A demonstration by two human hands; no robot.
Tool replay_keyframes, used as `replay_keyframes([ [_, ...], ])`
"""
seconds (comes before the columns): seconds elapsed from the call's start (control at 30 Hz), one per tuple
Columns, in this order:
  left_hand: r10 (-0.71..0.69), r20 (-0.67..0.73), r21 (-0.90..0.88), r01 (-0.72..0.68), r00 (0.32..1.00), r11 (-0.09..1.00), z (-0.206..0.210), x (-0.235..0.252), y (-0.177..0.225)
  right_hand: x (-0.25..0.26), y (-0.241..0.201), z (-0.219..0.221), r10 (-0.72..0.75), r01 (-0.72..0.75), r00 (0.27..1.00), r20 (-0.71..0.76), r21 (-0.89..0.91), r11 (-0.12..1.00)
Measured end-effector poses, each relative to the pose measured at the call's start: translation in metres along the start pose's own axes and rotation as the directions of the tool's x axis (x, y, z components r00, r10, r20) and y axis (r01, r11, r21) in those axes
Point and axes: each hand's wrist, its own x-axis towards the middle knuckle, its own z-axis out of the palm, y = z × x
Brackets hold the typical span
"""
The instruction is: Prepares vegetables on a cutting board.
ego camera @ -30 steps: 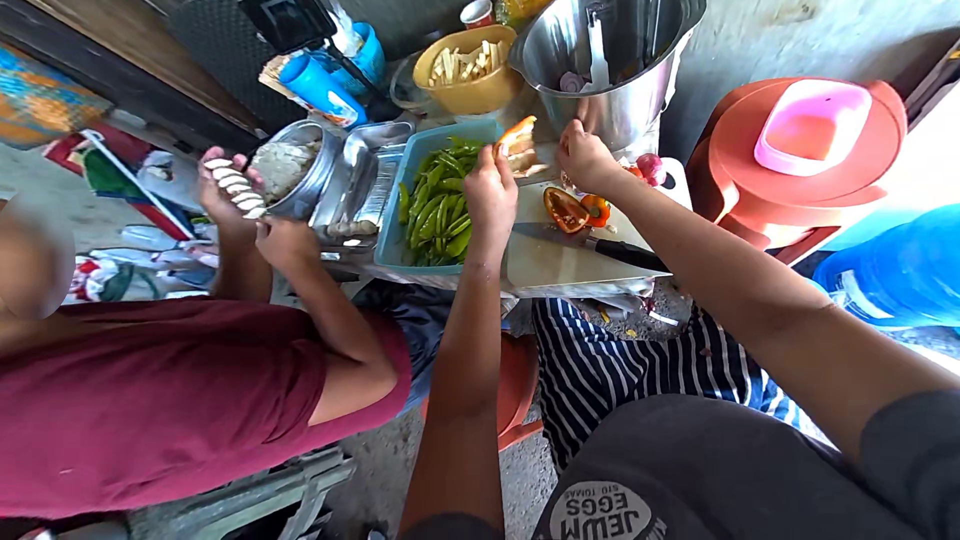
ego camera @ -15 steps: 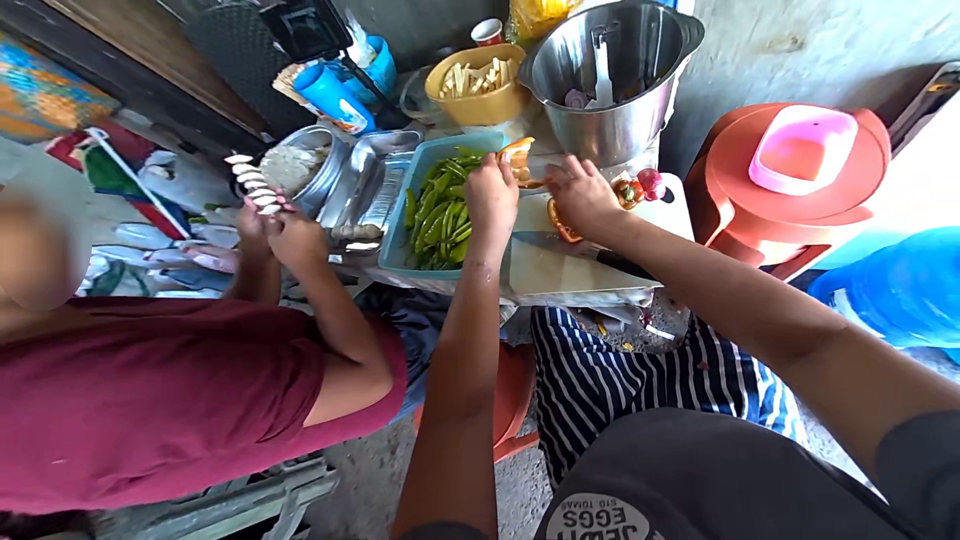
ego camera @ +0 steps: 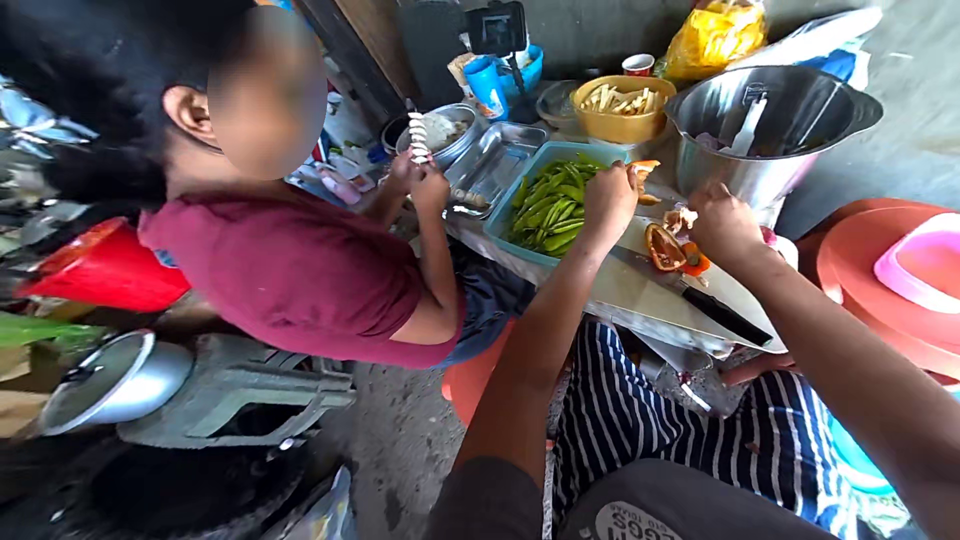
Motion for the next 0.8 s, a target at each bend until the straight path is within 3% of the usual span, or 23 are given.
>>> replay_keyframes([
  [0.07, 0.065, -0.050, -0.020, -0.067, 0.997, 0.998, 0.003, -0.003, -0.005, 0.003, 0.012, 0.001, -0.059, 0.059, 0.997, 0.040, 0.021, 0.998],
  [0.13, 0.083, -0.060, -0.064, -0.087, 0.995, 0.994, 0.001, -0.007, -0.008, -0.002, 0.019, 0.004, -0.144, 0.148, 0.988, -0.055, 0.090, 0.985],
  [0.23, 0.076, -0.054, -0.155, -0.084, 0.996, 0.984, -0.003, -0.014, -0.015, -0.023, 0.013, -0.003, -0.139, 0.180, 0.964, -0.227, 0.175, 0.968],
  [0.33, 0.073, -0.025, -0.178, -0.076, 0.997, 0.981, -0.002, -0.024, -0.019, -0.034, 0.020, -0.001, -0.221, 0.256, 0.958, -0.185, 0.196, 0.946],
  [0.47, 0.104, -0.049, -0.187, -0.112, 0.993, 0.976, 0.005, -0.033, -0.020, -0.050, 0.023, 0.002, -0.167, 0.227, 0.943, -0.289, 0.188, 0.955],
  [0.57, 0.111, -0.067, -0.194, -0.122, 0.992, 0.973, 0.005, -0.040, -0.026, -0.073, 0.034, 0.010, -0.199, 0.212, 0.975, -0.104, 0.134, 0.968],
  [0.67, 0.119, -0.028, -0.209, -0.123, 0.992, 0.970, 0.002, -0.047, -0.036, -0.090, 0.039, 0.019, -0.101, 0.092, 0.991, 0.084, 0.101, 0.991],
  [0.8, 0.069, -0.020, -0.145, -0.071, 0.997, 0.987, 0.002, -0.060, -0.047, -0.105, 0.034, 0.026, -0.079, 0.052, 0.981, 0.179, 0.151, 0.987],
])
